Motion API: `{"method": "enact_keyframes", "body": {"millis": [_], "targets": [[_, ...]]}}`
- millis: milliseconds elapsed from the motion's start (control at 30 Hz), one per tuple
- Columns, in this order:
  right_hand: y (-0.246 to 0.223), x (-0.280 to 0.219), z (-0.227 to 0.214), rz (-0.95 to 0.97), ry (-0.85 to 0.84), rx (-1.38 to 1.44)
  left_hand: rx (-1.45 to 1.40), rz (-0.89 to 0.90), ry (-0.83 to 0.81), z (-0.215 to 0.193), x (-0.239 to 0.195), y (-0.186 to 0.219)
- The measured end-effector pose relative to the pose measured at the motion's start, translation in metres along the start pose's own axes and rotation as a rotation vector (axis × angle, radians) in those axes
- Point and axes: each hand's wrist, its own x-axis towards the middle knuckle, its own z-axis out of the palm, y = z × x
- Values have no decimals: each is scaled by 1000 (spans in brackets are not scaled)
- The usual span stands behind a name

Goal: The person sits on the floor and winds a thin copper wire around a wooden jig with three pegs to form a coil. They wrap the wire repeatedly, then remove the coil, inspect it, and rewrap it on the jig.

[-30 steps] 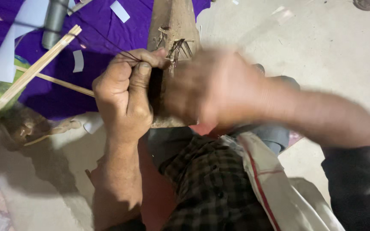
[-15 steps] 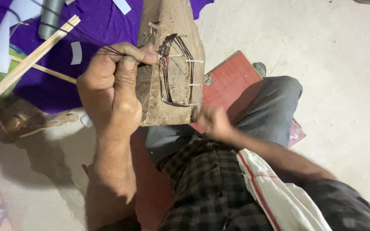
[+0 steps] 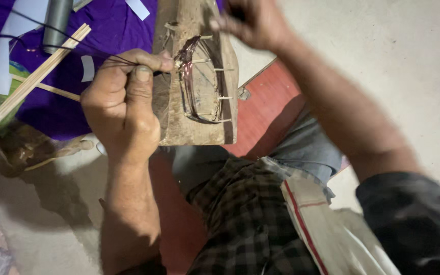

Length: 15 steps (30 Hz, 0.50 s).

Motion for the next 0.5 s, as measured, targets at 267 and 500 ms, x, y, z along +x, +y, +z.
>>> {"method": "enact_keyframes", "body": {"millis": [267, 500], "targets": [[-47, -177, 125, 347, 56, 322, -8, -19, 15, 1, 4, -3], [-135, -119, 1, -711, -143, -591, 56, 96, -25, 13, 5, -3]]}}
